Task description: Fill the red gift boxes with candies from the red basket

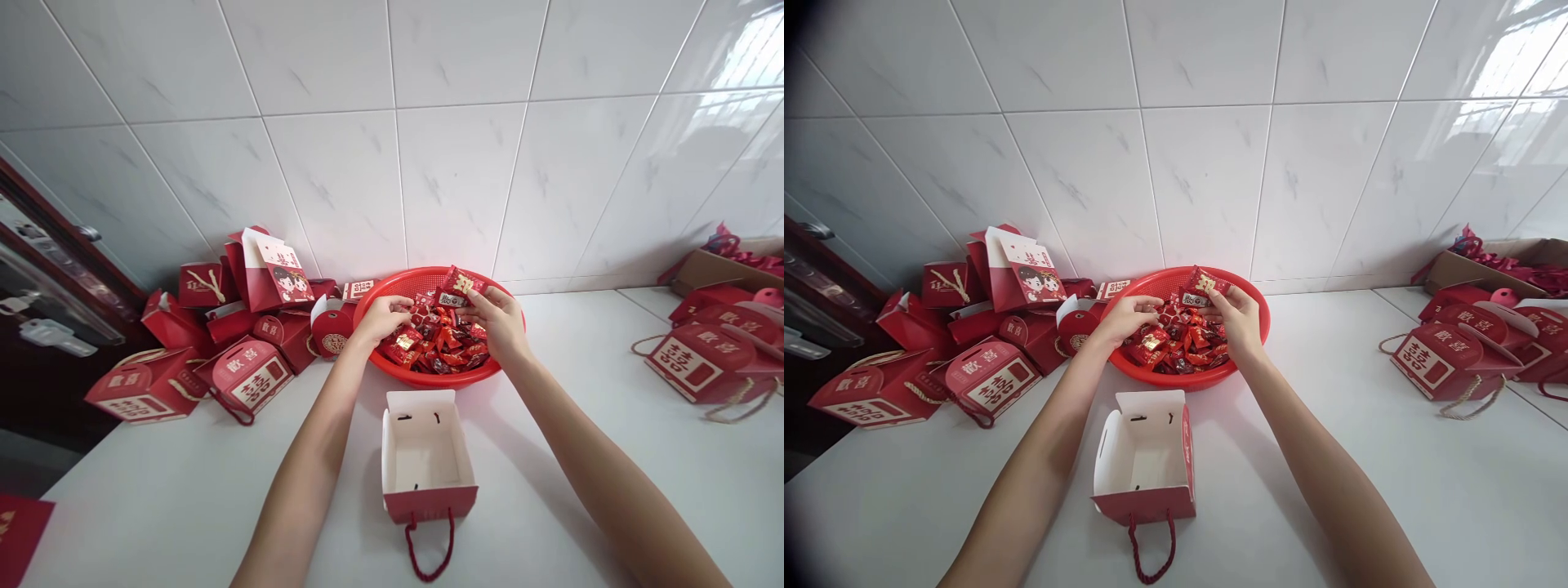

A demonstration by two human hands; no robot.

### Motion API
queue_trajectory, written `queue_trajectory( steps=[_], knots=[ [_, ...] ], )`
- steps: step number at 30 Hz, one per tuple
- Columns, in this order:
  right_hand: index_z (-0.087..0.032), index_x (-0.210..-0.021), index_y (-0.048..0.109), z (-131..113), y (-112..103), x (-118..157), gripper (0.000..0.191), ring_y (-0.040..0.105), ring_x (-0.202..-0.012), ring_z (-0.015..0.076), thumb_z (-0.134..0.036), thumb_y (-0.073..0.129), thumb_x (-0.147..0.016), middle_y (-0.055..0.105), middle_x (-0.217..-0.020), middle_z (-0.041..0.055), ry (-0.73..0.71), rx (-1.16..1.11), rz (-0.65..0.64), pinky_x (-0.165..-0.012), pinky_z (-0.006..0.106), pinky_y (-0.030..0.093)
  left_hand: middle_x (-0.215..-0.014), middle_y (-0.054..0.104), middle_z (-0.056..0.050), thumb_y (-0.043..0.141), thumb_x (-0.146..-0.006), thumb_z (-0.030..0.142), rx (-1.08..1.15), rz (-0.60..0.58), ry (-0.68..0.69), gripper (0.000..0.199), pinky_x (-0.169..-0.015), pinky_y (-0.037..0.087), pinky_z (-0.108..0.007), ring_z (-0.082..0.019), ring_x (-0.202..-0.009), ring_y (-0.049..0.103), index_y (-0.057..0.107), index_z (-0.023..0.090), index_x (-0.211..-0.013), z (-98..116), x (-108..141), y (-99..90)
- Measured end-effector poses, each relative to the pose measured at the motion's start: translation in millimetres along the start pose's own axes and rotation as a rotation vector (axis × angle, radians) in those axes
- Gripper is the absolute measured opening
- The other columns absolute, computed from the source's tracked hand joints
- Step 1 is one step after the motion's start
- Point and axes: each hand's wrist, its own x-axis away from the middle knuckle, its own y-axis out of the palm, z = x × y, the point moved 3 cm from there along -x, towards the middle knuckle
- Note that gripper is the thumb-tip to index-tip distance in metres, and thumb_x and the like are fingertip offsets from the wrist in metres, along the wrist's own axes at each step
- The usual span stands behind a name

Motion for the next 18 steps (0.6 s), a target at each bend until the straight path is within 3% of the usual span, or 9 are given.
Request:
queue_trajectory(
  steps=[9, 18],
  knots=[
    [-0.021, -0.079, 0.071, 3.1, -2.8, -2.0, 0.037, 0.072, -0.065, 0.0152, -0.049, 0.089, -0.062, 0.075, -0.08, 0.0005, -0.012, 0.003, 0.001, -0.064, 0.026, 0.059, -0.084, 0.078, -0.001, 0.073, -0.057, 0.008, 0.159, 0.097, -0.015, 0.022, -0.078, 0.053, -0.028, -0.019, -0.084, 0.07, 0.078, 0.021, -0.075, 3.8, 0.9, -3.5],
    [-0.021, -0.08, 0.072, 3.3, -2.9, -3.5, 0.036, 0.071, -0.065, 0.0148, -0.049, 0.088, -0.065, 0.076, -0.083, 0.0012, -0.028, 0.018, -0.012, -0.064, 0.026, 0.06, -0.073, 0.07, 0.002, 0.07, -0.067, 0.013, 0.205, 0.066, -0.081, 0.013, -0.054, 0.042, -0.022, -0.014, -0.067, 0.063, 0.074, 0.021, -0.077, 10.3, 8.8, 0.6]
  ],
)
